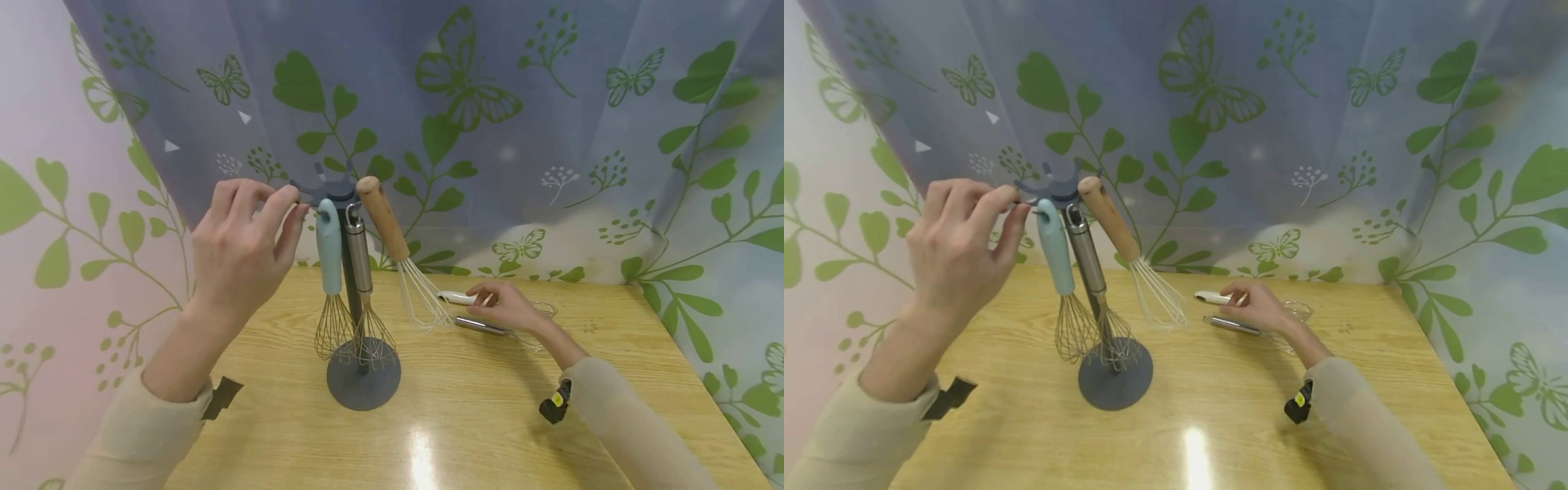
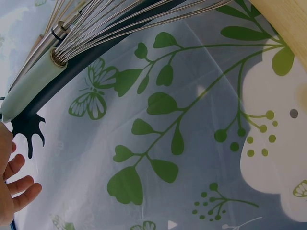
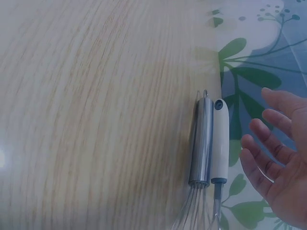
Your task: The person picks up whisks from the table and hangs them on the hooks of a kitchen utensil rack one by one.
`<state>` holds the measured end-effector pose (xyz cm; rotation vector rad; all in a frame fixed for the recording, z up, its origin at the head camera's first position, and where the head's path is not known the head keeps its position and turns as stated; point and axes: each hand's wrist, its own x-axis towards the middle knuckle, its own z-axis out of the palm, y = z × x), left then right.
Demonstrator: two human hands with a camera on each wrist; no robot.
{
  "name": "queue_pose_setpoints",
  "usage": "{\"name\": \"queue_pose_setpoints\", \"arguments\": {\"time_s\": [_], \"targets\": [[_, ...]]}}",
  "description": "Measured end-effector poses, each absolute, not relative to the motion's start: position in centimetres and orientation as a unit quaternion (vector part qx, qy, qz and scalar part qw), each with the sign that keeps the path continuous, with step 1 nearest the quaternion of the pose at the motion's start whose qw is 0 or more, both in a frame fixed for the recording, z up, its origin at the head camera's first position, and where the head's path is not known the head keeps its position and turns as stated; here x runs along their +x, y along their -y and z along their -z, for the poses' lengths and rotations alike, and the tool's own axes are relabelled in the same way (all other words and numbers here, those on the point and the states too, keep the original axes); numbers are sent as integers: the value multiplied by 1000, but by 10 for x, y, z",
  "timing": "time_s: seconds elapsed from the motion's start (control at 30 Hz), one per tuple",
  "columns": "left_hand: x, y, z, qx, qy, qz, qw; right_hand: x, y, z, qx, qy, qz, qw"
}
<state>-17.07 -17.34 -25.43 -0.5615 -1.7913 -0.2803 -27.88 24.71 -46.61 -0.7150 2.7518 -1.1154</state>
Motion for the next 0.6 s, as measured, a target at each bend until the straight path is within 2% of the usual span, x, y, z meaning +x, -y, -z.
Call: {"name": "queue_pose_setpoints", "arguments": {"time_s": [0.6], "targets": [[-171,173,254,-242,770,120,578,-286,-253,486,-212,-910,351,68]]}}
